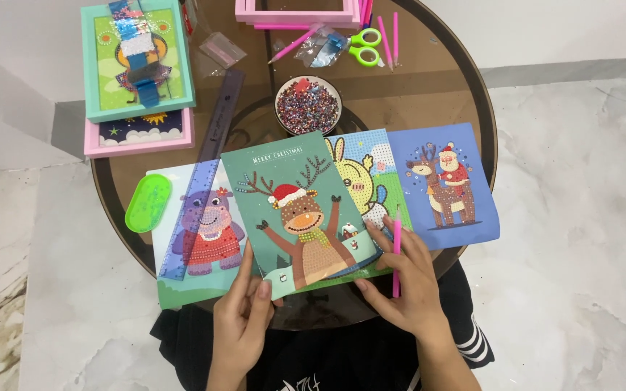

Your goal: Decorating Christmas cards by precisely placing small beads using a diamond painting pen tool.

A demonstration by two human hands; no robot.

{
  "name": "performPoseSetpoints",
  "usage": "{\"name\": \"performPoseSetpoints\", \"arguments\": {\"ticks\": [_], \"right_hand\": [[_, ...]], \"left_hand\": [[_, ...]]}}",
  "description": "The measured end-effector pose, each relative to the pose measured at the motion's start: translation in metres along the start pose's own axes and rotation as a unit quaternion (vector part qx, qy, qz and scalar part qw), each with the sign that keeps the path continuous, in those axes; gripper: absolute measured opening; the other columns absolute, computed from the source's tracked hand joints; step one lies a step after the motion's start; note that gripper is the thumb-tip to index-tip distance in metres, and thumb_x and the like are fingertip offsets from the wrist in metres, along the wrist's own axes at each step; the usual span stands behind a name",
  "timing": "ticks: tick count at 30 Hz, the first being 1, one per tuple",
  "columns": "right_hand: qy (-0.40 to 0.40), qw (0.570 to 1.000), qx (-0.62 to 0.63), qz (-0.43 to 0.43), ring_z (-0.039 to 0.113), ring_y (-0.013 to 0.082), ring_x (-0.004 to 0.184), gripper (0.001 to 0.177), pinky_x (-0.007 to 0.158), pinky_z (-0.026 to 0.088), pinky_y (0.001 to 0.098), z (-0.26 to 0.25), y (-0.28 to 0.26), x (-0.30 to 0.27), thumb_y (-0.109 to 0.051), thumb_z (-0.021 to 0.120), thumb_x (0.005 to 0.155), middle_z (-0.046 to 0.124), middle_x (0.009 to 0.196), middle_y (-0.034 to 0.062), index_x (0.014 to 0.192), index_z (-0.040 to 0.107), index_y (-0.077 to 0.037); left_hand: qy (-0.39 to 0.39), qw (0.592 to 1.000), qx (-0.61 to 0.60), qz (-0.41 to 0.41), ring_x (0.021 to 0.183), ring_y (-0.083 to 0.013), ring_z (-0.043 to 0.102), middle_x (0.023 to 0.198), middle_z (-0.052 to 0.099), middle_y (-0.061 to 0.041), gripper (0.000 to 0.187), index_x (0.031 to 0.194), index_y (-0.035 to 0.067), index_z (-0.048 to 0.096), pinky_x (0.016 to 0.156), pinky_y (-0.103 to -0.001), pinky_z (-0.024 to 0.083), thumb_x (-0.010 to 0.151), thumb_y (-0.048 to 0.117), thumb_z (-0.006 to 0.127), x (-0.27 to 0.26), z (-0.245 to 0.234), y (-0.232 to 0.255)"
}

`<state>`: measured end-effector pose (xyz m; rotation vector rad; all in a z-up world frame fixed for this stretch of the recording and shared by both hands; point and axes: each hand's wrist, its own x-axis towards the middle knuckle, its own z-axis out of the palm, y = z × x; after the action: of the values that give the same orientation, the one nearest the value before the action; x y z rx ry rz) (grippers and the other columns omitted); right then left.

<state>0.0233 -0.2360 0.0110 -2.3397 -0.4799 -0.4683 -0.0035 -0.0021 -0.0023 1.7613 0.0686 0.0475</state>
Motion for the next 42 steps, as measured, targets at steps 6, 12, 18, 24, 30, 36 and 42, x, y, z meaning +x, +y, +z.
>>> {"name": "performPoseSetpoints", "arguments": {"ticks": [6,12,18,24,30,36,42], "right_hand": [[-0.003,1.000,0.013,-0.007,0.041,0.0334,0.136,0.036,0.109,0.032,0.0467,0.000,0.004,-0.003,-0.022,0.077,0.070,0.055,0.136,0.0102,0.086,0.047,-0.011],[0.118,0.974,0.187,-0.048,0.045,0.0394,0.133,0.030,0.114,0.032,0.0518,0.002,0.031,-0.027,-0.008,0.065,0.075,0.056,0.127,0.0249,0.092,0.041,-0.011],[0.257,0.950,0.175,0.005,0.049,0.0348,0.130,0.023,0.117,0.037,0.0509,-0.015,0.044,-0.035,-0.011,0.055,0.087,0.056,0.125,0.0193,0.098,0.035,-0.013],[0.267,0.951,0.153,0.034,0.054,0.0304,0.126,0.017,0.115,0.041,0.0466,-0.024,0.064,-0.050,-0.001,0.046,0.094,0.058,0.123,0.0175,0.108,0.041,-0.009],[0.282,0.942,0.158,-0.094,0.067,0.0312,0.098,0.018,0.093,0.059,0.0421,-0.057,0.064,-0.002,-0.017,0.029,0.109,0.064,0.108,0.0203,0.121,0.040,-0.007],[0.192,0.932,0.292,-0.098,0.051,0.0099,0.066,0.018,0.058,0.045,0.0217,-0.060,0.018,0.135,-0.012,0.050,0.103,0.067,0.097,0.0097,0.114,0.061,-0.002],[0.087,0.921,0.378,-0.025,0.051,0.0048,0.050,0.031,0.043,0.041,0.0144,0.010,0.030,0.239,-0.031,0.049,0.097,0.069,0.077,0.0071,0.091,0.066,-0.005]], "left_hand": [[0.024,0.993,-0.071,-0.088,0.037,-0.0085,0.045,0.063,0.071,-0.018,0.056,0.144,-0.001,0.033,0.030,-0.021,0.031,0.090,0.007,0.046,0.001,0.001,0.011],[0.038,0.987,-0.113,-0.107,0.040,-0.0078,0.041,0.062,0.059,-0.010,0.055,0.147,0.005,0.034,0.033,-0.019,0.028,0.093,0.011,0.043,-0.001,-0.001,0.003],[0.080,0.988,-0.124,-0.052,0.037,-0.0059,0.035,0.062,0.051,-0.007,0.049,0.146,0.005,0.029,0.033,-0.018,0.028,0.098,0.014,0.035,0.000,0.000,0.001],[0.144,0.977,-0.158,-0.022,0.043,-0.0057,0.033,0.067,0.043,-0.004,0.036,0.137,0.009,0.031,0.035,-0.018,0.027,0.102,0.016,0.032,0.001,0.005,0.004],[0.172,0.958,-0.231,0.005,0.049,-0.0051,0.040,0.068,0.049,-0.004,0.046,0.141,-0.001,0.033,0.042,-0.018,0.035,0.101,0.022,0.040,0.001,0.003,0.008],[0.184,0.966,-0.181,0.032,0.050,-0.0108,0.051,0.072,0.057,-0.008,0.035,0.132,0.001,0.036,0.043,-0.019,0.036,0.102,0.017,0.040,0.004,-0.001,0.018],[0.155,0.969,-0.175,0.075,0.054,-0.0119,0.054,0.063,0.057,-0.007,0.028,0.128,0.012,0.029,0.048,-0.020,0.042,0.101,0.010,0.039,0.019,0.005,-0.004]]}}
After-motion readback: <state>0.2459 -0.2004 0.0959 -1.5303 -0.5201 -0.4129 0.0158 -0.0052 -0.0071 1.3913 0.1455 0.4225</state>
